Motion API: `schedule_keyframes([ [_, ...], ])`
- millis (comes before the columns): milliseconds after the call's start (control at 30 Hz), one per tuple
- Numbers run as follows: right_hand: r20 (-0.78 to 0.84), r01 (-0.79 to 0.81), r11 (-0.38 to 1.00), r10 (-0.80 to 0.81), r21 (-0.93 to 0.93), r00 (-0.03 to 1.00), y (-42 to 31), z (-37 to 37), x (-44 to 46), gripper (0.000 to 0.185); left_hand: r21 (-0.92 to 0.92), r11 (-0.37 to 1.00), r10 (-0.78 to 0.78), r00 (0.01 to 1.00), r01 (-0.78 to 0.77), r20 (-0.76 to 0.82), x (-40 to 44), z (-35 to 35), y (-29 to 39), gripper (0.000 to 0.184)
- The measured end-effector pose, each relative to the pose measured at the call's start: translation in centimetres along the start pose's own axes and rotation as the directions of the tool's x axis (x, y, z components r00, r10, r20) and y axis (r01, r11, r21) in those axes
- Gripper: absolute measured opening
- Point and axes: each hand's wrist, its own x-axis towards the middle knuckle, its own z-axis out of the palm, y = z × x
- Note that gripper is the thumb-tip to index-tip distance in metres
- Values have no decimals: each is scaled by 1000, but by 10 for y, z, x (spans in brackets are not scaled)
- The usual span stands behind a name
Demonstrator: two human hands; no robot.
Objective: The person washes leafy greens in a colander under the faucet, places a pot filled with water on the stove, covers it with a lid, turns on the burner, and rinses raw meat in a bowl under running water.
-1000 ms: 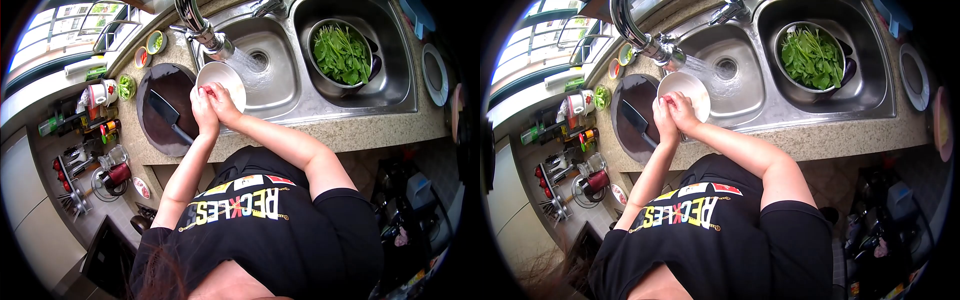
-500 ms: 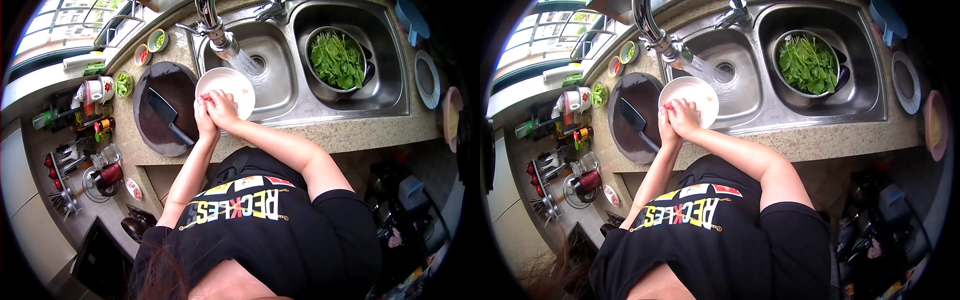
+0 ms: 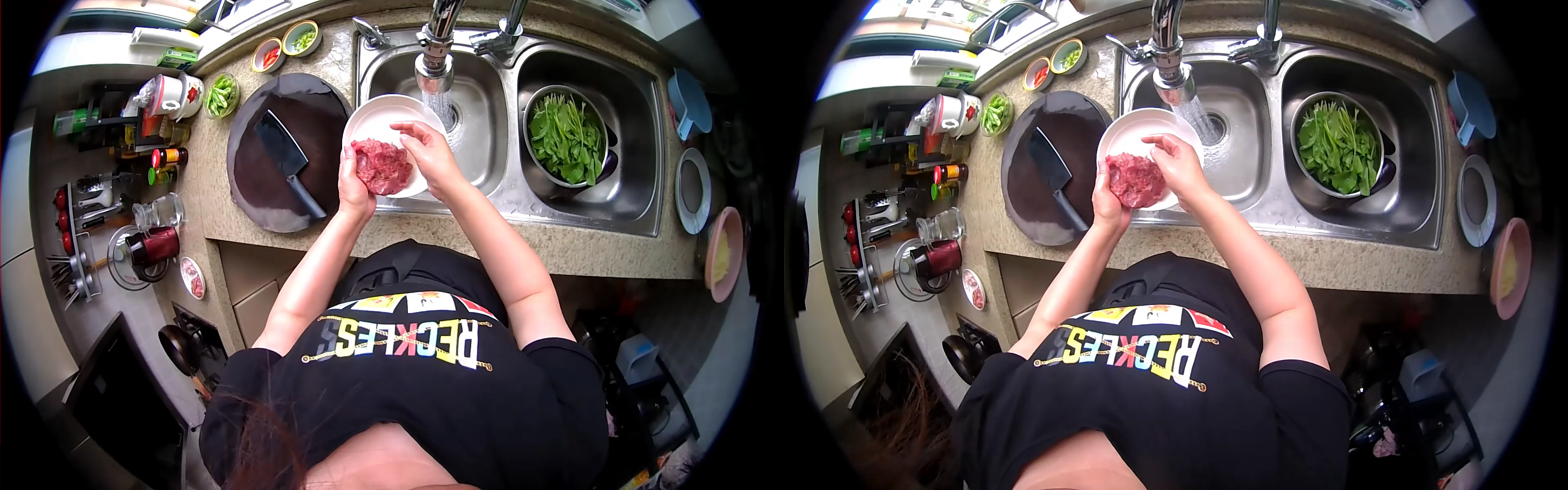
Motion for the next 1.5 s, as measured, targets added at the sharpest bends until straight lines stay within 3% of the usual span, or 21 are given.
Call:
schedule_keyframes([
  [167,-185,60,997,-66,-38,981,26,11,-21,36,-53,998,-23,1000,24,18,5,-9,-5,44],
  [233,-300,29,995,3,100,954,34,25,-27,40,-68,997,-33,999,35,30,6,-9,-8,44],
  [300,-289,10,980,50,201,956,35,31,-26,40,-8,1000,14,1000,-14,1,6,-10,-11,43],
  [367,-318,97,901,47,422,947,35,36,-21,37,-5,1000,25,1000,-25,-4,4,-7,-11,43],
  [600,-213,95,884,6,458,977,38,34,-19,35,40,999,34,999,-34,-8,-1,5,-5,41],
  [700,-141,57,900,5,431,990,37,30,-19,37,-27,1000,-6,1000,6,-1,2,3,-9,40],
  [767,-234,163,984,-142,70,962,44,29,-15,38,-25,1000,-6,1000,6,3,2,5,-10,39],
  [800,-236,163,984,-143,71,961,47,30,-13,38,-26,1000,-1,1000,1,5,2,6,-10,38],
  [867,-225,339,820,-478,-462,849,53,32,-9,40,26,998,50,998,-51,27,2,8,-12,38],
  [967,-124,415,735,-555,-537,822,56,39,-4,41,147,978,140,988,-147,58,0,11,-9,38],
  [1100,-73,452,708,-576,-542,814,57,45,1,40,313,921,226,973,-231,52,1,9,-7,39],
  [1167,-32,501,735,-577,-456,816,53,46,2,38,382,884,265,962,-270,66,2,12,-5,39],
  [1400,-99,556,786,-597,-270,796,46,56,13,30,595,699,415,903,-397,114,5,27,11,38],
  [1467,-114,548,808,-579,-217,808,44,61,18,29,712,481,604,782,-512,155,9,29,12,28],
  [1500,-128,539,826,-560,-167,818,42,63,19,28,713,480,603,782,-512,155,9,28,15,28],
])
